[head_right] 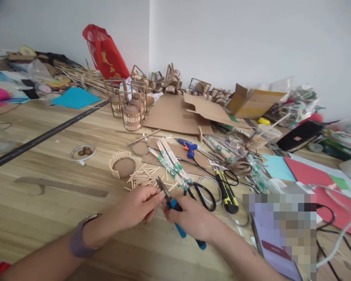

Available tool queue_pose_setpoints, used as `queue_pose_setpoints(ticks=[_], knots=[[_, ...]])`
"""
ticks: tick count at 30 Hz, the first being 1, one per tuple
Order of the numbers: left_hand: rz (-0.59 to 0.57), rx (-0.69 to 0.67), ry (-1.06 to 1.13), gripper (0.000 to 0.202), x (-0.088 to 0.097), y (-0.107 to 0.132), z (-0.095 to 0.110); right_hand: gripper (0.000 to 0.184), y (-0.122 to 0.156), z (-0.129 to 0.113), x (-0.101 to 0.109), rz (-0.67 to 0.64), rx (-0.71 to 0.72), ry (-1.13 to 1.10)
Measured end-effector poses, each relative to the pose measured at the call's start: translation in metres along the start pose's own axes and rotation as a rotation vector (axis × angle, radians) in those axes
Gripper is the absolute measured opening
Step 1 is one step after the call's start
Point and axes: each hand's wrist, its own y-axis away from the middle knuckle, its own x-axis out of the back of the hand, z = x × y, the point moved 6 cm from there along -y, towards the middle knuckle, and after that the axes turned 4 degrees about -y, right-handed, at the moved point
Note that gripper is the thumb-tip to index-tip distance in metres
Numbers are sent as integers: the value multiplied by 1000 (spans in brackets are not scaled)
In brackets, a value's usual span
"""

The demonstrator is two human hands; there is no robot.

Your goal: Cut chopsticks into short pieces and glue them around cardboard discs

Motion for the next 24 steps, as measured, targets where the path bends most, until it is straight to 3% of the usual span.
queue_pose_setpoints(ticks=[15, 20, 24], knots=[[59, -2, -12, 38, 5, 0, 0, 17, -3, 7, -2, 96, 63, 2], [235, 7, -383, 36, 22, -2, -3, 18, -3, 9, 3, 138, 54, -12], [472, -147, -639, 28, 30, 2, 10, 16, -2, 7, 4, 174, 47, 32]])
